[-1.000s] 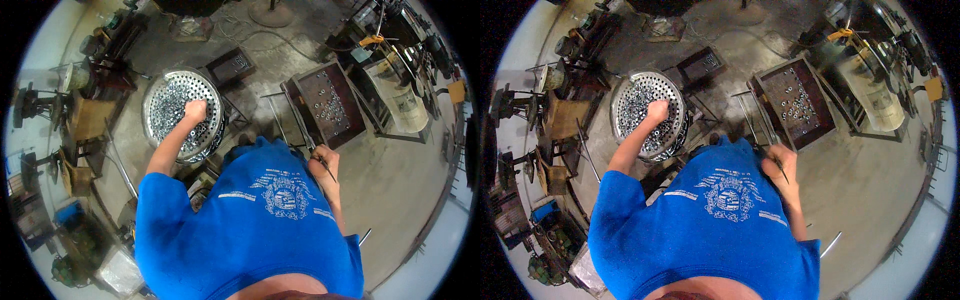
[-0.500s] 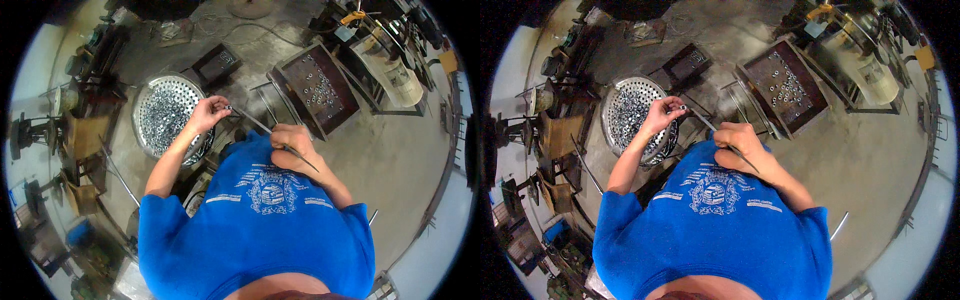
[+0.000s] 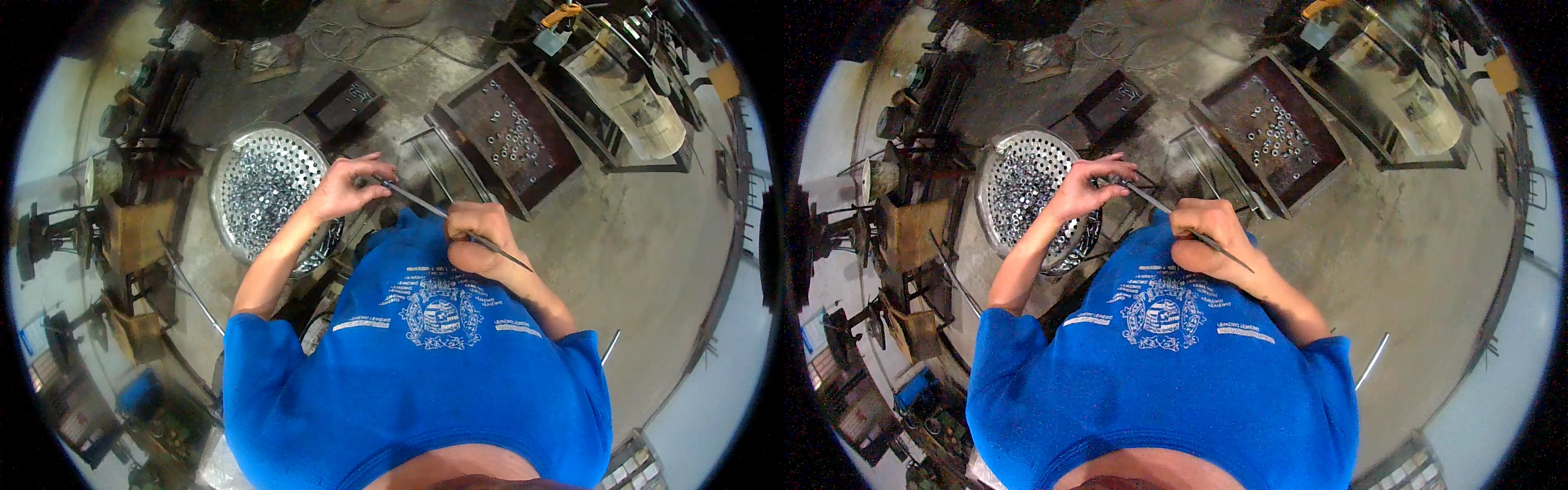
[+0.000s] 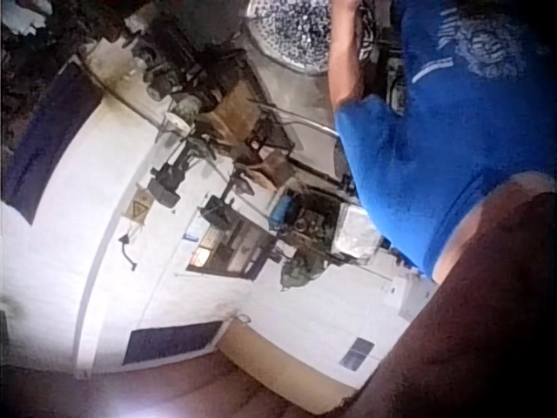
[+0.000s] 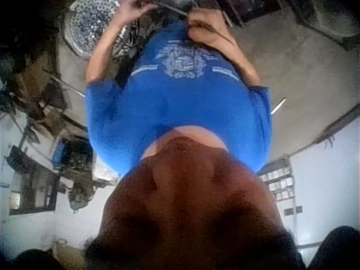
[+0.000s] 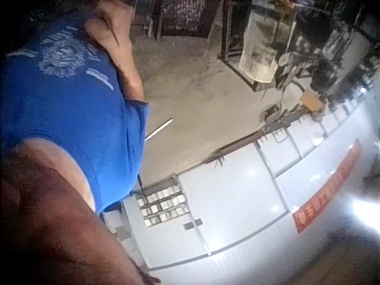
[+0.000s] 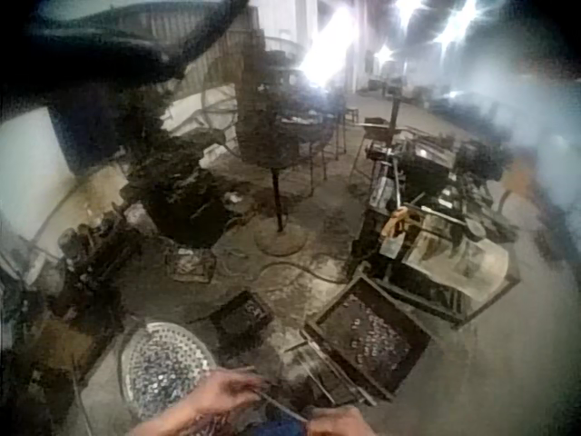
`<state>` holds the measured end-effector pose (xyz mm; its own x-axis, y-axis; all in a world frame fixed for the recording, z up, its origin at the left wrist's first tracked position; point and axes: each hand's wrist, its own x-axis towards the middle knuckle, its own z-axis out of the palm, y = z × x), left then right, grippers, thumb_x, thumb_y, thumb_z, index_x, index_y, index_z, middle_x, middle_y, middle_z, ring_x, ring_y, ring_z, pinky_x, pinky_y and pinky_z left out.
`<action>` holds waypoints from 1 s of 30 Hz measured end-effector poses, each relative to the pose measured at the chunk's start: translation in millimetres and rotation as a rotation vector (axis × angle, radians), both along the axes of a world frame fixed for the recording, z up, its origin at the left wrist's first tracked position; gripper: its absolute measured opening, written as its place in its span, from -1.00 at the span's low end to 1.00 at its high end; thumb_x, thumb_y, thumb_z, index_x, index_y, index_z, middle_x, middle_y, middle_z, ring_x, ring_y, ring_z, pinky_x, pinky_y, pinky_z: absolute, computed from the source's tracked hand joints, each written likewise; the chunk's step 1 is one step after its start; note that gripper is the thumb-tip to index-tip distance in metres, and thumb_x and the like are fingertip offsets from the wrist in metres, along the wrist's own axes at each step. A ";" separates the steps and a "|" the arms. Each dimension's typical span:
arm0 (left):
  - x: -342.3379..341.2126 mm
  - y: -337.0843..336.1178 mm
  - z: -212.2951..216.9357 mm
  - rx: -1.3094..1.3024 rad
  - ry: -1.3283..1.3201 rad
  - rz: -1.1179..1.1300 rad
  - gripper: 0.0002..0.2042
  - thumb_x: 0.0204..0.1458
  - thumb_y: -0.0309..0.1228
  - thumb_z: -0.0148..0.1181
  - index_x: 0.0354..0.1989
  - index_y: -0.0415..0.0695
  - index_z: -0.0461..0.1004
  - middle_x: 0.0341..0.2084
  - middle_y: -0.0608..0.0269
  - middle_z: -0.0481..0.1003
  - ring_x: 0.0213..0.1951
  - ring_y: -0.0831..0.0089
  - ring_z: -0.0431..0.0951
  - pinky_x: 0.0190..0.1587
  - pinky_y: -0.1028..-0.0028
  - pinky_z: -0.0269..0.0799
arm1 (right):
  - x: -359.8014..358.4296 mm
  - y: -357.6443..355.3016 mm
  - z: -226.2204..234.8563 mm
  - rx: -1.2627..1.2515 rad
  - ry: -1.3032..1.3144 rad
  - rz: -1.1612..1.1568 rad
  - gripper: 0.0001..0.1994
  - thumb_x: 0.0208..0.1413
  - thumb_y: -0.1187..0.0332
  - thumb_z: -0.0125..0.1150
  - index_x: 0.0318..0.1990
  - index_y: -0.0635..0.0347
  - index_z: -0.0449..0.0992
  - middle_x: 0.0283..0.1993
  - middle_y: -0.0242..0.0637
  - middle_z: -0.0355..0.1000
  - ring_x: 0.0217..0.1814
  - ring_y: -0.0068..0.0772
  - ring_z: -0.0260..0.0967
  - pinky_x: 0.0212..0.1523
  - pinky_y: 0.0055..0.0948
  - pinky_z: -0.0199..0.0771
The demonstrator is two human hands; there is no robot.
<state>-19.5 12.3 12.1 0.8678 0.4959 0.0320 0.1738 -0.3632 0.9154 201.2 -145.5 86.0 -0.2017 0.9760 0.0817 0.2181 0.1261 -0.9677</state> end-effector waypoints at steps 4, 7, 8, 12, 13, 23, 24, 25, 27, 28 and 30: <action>15.3 -5.3 -0.8 0.073 -0.049 -0.099 -0.78 -0.17 -0.57 0.31 -0.27 -0.17 0.58 -0.31 0.24 0.60 -0.04 0.27 0.54 0.29 0.02 0.05 | -2.2 6.2 -14.2 0.022 -0.030 0.015 -0.79 -0.24 0.37 0.16 -0.59 0.29 0.25 -0.59 -0.14 0.16 -0.56 -0.10 0.16 -0.54 -0.25 0.08; 35.7 -10.8 -5.2 0.143 -0.106 -0.139 -0.79 -0.17 -0.55 0.32 -0.28 -0.16 0.58 -0.31 0.26 0.60 -0.04 0.27 0.54 0.30 0.00 0.02 | -1.2 9.6 -28.6 0.069 -0.159 0.029 -0.79 -0.23 0.39 0.18 -0.58 0.28 0.26 -0.56 -0.11 0.18 -0.50 0.00 0.21 -0.50 -0.20 0.14; 41.8 -11.8 -10.8 0.159 -0.111 -0.150 -0.78 -0.15 -0.53 0.33 -0.27 -0.14 0.58 -0.30 0.24 0.59 -0.03 0.29 0.54 0.31 -0.01 0.00 | 0.5 7.0 -32.7 0.085 -0.215 0.012 -0.80 -0.24 0.39 0.18 -0.59 0.27 0.27 -0.56 -0.11 0.19 -0.48 0.02 0.22 -0.50 -0.19 0.15; 79.0 -4.6 -28.2 0.307 -0.161 -0.174 -0.77 -0.12 -0.49 0.30 -0.22 -0.10 0.56 -0.25 0.23 0.58 -0.03 0.33 0.53 0.33 -0.01 -0.05 | 19.8 -21.8 -11.0 0.098 -0.350 -0.148 -0.81 -0.25 0.40 0.19 -0.60 0.25 0.27 -0.57 -0.13 0.19 -0.50 -0.01 0.25 -0.51 -0.20 0.19; 91.6 -0.5 -37.1 0.299 -0.134 -0.145 -0.78 -0.11 -0.47 0.30 -0.23 -0.10 0.56 -0.24 0.22 0.58 -0.02 0.31 0.53 0.32 0.04 -0.01 | 27.0 -33.7 -7.7 0.100 -0.372 -0.209 -0.80 -0.26 0.40 0.19 -0.61 0.25 0.27 -0.58 -0.13 0.18 -0.52 -0.02 0.24 -0.53 -0.21 0.18; 210.7 16.3 -70.9 0.281 -0.067 0.004 -0.49 -0.01 -0.26 0.23 0.12 -0.18 0.33 -0.07 0.07 0.51 0.00 0.23 0.51 0.06 0.34 0.38 | 52.5 -74.9 -24.5 0.013 -0.325 -0.656 -0.85 -0.37 0.51 0.10 -0.68 0.26 0.22 -0.64 -0.22 0.13 -0.63 -0.29 0.09 -0.59 -0.38 0.06; 208.9 18.7 -69.0 0.347 -0.061 0.059 -0.46 0.00 -0.24 0.22 0.15 -0.19 0.30 -0.06 0.06 0.51 0.00 0.24 0.51 0.05 0.33 0.39 | 50.0 -73.2 -25.1 -0.004 -0.319 -0.640 -0.85 -0.36 0.50 0.10 -0.68 0.26 0.22 -0.63 -0.22 0.14 -0.62 -0.30 0.09 -0.58 -0.39 0.06; 199.3 23.0 -66.4 0.274 -0.024 0.059 -0.46 0.00 -0.23 0.22 0.15 -0.18 0.30 -0.07 0.06 0.51 -0.01 0.24 0.51 0.05 0.33 0.39 | 48.2 -72.8 -26.3 -0.028 -0.323 -0.624 -0.85 -0.35 0.49 0.10 -0.67 0.26 0.23 -0.63 -0.22 0.15 -0.62 -0.30 0.09 -0.57 -0.39 0.07; 159.4 37.6 -58.4 0.137 0.062 0.070 -0.47 0.00 -0.23 0.22 0.14 -0.18 0.32 -0.07 0.05 0.51 -0.01 0.25 0.52 0.05 0.32 0.39 | 44.9 -71.8 -29.3 -0.069 -0.314 -0.581 -0.85 -0.33 0.47 0.11 -0.67 0.27 0.24 -0.63 -0.22 0.17 -0.61 -0.31 0.09 -0.55 -0.39 0.09; 131.0 44.0 -53.7 0.122 0.094 0.094 -0.49 0.00 -0.23 0.22 0.12 -0.20 0.35 -0.08 0.04 0.52 -0.04 0.22 0.53 0.02 0.33 0.40 | 41.9 -68.9 -27.7 -0.080 -0.307 -0.570 -0.85 -0.32 0.46 0.11 -0.66 0.27 0.25 -0.63 -0.22 0.17 -0.61 -0.31 0.10 -0.55 -0.38 0.09; 61.1 65.1 -69.5 0.129 0.244 0.147 -0.51 -0.01 -0.22 0.24 0.06 -0.24 0.39 -0.14 0.05 0.54 -0.10 0.28 0.56 -0.03 0.38 0.42 | 36.5 -62.4 -28.0 -0.095 -0.283 -0.537 -0.84 -0.30 0.44 0.12 -0.66 0.27 0.26 -0.63 -0.23 0.17 -0.60 -0.32 0.12 -0.54 -0.38 0.11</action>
